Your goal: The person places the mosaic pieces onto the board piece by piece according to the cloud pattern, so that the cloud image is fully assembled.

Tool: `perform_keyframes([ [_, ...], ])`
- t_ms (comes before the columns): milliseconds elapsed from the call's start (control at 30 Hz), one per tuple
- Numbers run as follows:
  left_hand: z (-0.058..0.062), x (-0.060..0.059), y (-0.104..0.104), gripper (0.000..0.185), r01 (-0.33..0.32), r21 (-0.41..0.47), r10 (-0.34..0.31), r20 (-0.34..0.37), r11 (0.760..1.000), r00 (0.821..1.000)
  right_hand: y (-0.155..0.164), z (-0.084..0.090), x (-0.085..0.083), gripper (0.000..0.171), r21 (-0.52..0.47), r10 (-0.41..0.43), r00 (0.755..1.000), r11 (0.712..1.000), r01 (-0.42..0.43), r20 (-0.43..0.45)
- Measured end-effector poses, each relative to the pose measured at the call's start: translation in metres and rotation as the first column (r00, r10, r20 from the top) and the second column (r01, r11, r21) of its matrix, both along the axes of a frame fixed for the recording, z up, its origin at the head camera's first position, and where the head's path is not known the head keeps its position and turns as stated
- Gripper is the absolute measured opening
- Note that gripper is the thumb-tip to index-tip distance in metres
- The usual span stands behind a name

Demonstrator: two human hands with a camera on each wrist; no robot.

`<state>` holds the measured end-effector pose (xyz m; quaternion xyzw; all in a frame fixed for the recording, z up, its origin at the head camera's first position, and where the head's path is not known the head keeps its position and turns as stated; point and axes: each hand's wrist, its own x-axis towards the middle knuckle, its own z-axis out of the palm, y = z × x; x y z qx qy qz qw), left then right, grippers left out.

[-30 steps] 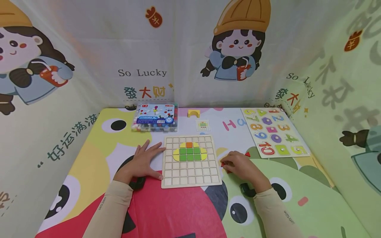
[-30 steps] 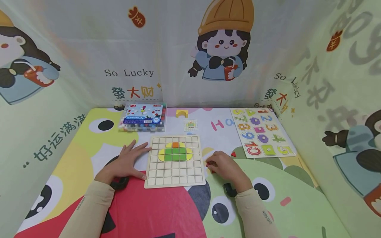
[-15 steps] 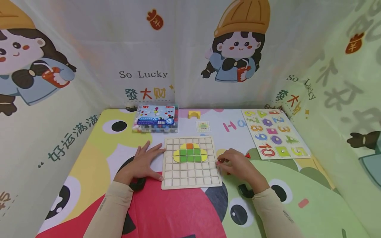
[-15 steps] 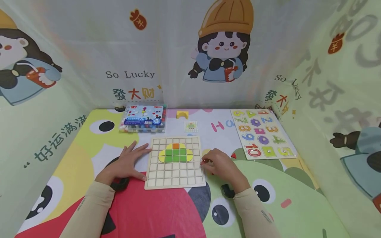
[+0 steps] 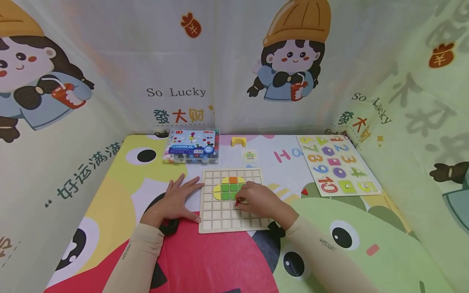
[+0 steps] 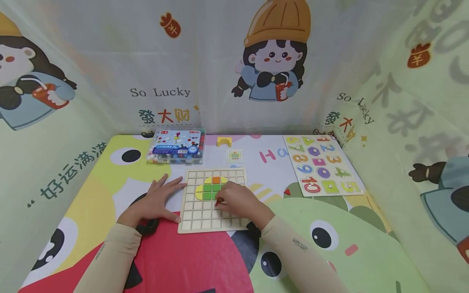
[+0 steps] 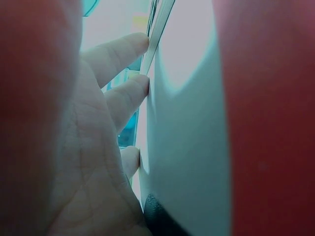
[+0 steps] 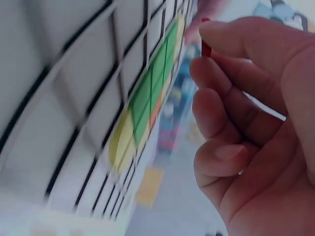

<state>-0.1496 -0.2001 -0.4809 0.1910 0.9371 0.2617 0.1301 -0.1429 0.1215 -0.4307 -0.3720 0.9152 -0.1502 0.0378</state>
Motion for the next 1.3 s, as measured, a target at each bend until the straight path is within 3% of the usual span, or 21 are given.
perform_keyframes([
  [300, 0.001, 0.000, -0.001, 0.115, 0.013, 0.004, -0.013, -0.008, 1.000, 1.000, -0.034, -0.014, -0.007, 0.004, 0.002, 0.030, 0.998, 1.000, -0.030, 0.050],
  [833, 0.001, 0.000, -0.002, 0.115, 0.009, 0.006, -0.009, -0.021, 1.000, 1.000, -0.042, -0.023, -0.008, 0.009, 0.014, -0.007, 0.997, 1.000, 0.006, 0.078],
  [1100, 0.001, 0.001, -0.002, 0.114, 0.007, 0.001, -0.007, -0.003, 1.000, 1.000, -0.038, -0.019, -0.005, 0.008, 0.015, 0.006, 0.998, 1.000, -0.007, 0.055],
  [1300, 0.000, 0.001, -0.002, 0.115, 0.005, -0.004, -0.005, -0.010, 1.000, 1.000, -0.028, -0.004, -0.002, 0.017, -0.076, -0.049, 0.987, 0.995, 0.061, 0.154],
])
